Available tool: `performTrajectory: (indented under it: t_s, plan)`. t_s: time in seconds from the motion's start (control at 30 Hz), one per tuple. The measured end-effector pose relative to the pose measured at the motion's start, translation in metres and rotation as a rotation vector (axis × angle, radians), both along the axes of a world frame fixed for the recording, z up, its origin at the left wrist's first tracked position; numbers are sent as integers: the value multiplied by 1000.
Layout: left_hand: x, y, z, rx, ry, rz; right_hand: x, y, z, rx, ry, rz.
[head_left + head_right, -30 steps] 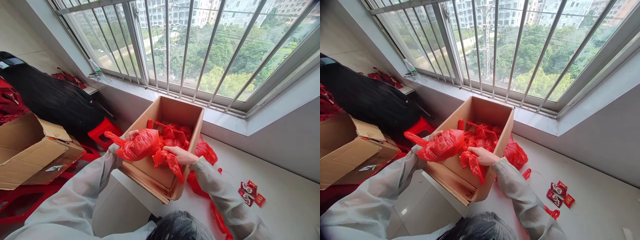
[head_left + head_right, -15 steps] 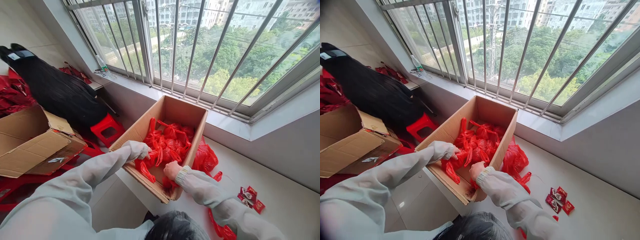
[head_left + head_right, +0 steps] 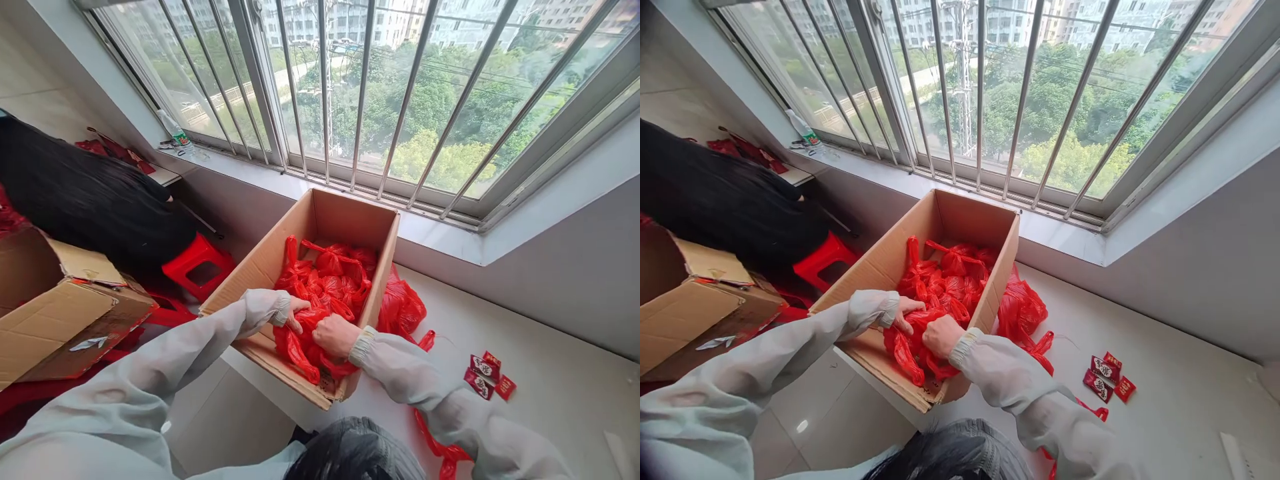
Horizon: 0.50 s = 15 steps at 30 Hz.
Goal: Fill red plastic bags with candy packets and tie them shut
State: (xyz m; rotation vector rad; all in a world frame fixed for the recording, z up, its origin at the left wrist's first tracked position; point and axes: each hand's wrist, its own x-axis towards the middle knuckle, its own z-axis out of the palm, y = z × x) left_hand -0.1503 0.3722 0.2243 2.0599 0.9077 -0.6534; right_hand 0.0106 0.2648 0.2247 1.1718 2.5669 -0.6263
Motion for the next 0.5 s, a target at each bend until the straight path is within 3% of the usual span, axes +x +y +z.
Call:
performTrajectory:
  t_s: [0.13,0.27,0.3,0.37,0.4,0.47,0.5]
  plan:
    - [-3,2,26,22,-67,-61,26,1,24,69,240,-53]
    - [-8,4,55,-16,-203,-67,84,-17,66,165,483,-235]
    - [-8,4,60,-26,-219,-67,103,-26,73,195,573,-324]
    - [-8,1,65,-42,-233,-76,147,-47,77,191,1132,-614]
    - [-8,-1,66,-49,-237,-83,169,-58,74,206,1310,-737]
    - [-7,-5,65,-60,-243,-94,214,-79,56,309,1470,-992]
    - [-6,-7,65,-60,-246,-95,234,-87,42,322,1446,-1115]
